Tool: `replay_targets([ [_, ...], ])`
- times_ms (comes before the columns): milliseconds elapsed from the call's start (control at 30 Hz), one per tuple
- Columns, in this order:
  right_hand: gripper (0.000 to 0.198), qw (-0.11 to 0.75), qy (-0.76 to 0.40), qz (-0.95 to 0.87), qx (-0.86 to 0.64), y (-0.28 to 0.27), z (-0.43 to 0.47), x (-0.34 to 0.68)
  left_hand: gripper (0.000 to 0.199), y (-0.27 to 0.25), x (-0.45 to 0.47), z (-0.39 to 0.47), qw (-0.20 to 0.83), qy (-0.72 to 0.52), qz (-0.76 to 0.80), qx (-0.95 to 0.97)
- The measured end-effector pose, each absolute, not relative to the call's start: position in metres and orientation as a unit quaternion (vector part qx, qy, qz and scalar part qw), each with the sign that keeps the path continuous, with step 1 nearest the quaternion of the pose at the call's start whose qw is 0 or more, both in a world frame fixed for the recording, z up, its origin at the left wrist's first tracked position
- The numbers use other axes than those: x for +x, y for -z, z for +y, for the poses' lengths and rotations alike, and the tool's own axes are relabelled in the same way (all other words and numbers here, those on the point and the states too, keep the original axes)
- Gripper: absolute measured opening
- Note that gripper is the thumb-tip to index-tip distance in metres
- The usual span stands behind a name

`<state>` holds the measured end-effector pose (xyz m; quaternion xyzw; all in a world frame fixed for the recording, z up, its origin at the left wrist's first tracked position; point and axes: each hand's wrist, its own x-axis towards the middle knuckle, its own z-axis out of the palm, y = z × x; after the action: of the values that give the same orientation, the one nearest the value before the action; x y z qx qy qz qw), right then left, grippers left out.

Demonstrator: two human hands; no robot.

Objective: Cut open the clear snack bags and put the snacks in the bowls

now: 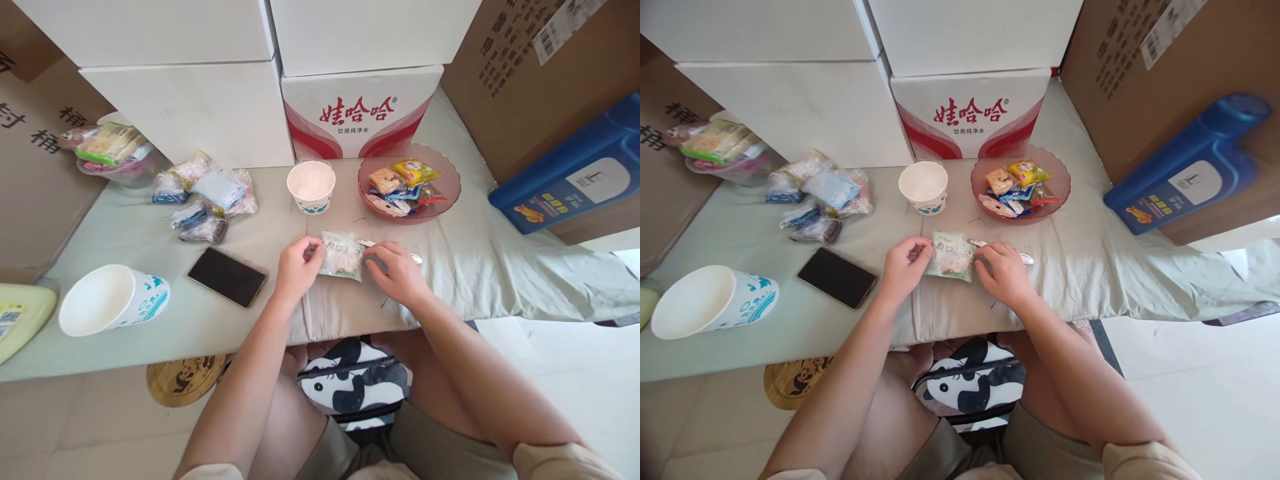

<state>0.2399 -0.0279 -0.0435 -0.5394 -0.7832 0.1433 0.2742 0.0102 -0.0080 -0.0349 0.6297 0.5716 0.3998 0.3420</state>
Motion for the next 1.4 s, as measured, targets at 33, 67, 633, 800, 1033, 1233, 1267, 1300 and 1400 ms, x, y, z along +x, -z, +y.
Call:
replay_targets([
  [33, 0.022, 0.274, -0.15, -0.783, -0.538, 0.044, -0.028, 0.24, 0.018, 0.035, 0.01, -0.008, 0.363, -0.408, 0.571, 0.613],
  [67, 0.021, 0.275, -0.156, -0.783, -0.536, 0.044, -0.028, 0.24, 0.018, 0.035, 0.01, -0.008, 0.377, -0.412, 0.567, 0.606],
  [633, 0.016, 0.274, -0.222, -0.774, -0.526, 0.035, -0.029, 0.241, 0.012, 0.03, 0.011, -0.011, 0.324, -0.37, 0.537, 0.685],
  [800, 0.015, 0.27, -0.222, -0.774, -0.528, 0.034, -0.029, 0.241, 0.013, 0.03, 0.011, -0.011, 0.313, -0.343, 0.542, 0.7],
  [1033, 0.019, 0.256, -0.193, -0.777, -0.541, 0.04, -0.03, 0.239, 0.024, 0.032, 0.012, -0.011, 0.317, -0.366, 0.542, 0.687],
  [1233, 0.027, 0.287, -0.205, -0.796, -0.491, 0.038, -0.031, 0.237, 0.006, 0.028, 0.015, -0.009, 0.423, -0.461, 0.553, 0.55],
  [1267, 0.024, 0.293, -0.21, -0.799, -0.481, 0.036, -0.031, 0.237, 0.006, 0.028, 0.015, -0.009, 0.455, -0.472, 0.547, 0.52],
  [1300, 0.018, 0.301, -0.217, -0.798, -0.475, 0.035, -0.031, 0.237, 0.006, 0.027, 0.016, -0.009, 0.485, -0.484, 0.538, 0.491],
  [1400, 0.006, 0.328, -0.243, -0.771, -0.489, 0.031, -0.03, 0.24, 0.005, 0.027, 0.015, -0.007, 0.528, -0.52, 0.522, 0.423],
])
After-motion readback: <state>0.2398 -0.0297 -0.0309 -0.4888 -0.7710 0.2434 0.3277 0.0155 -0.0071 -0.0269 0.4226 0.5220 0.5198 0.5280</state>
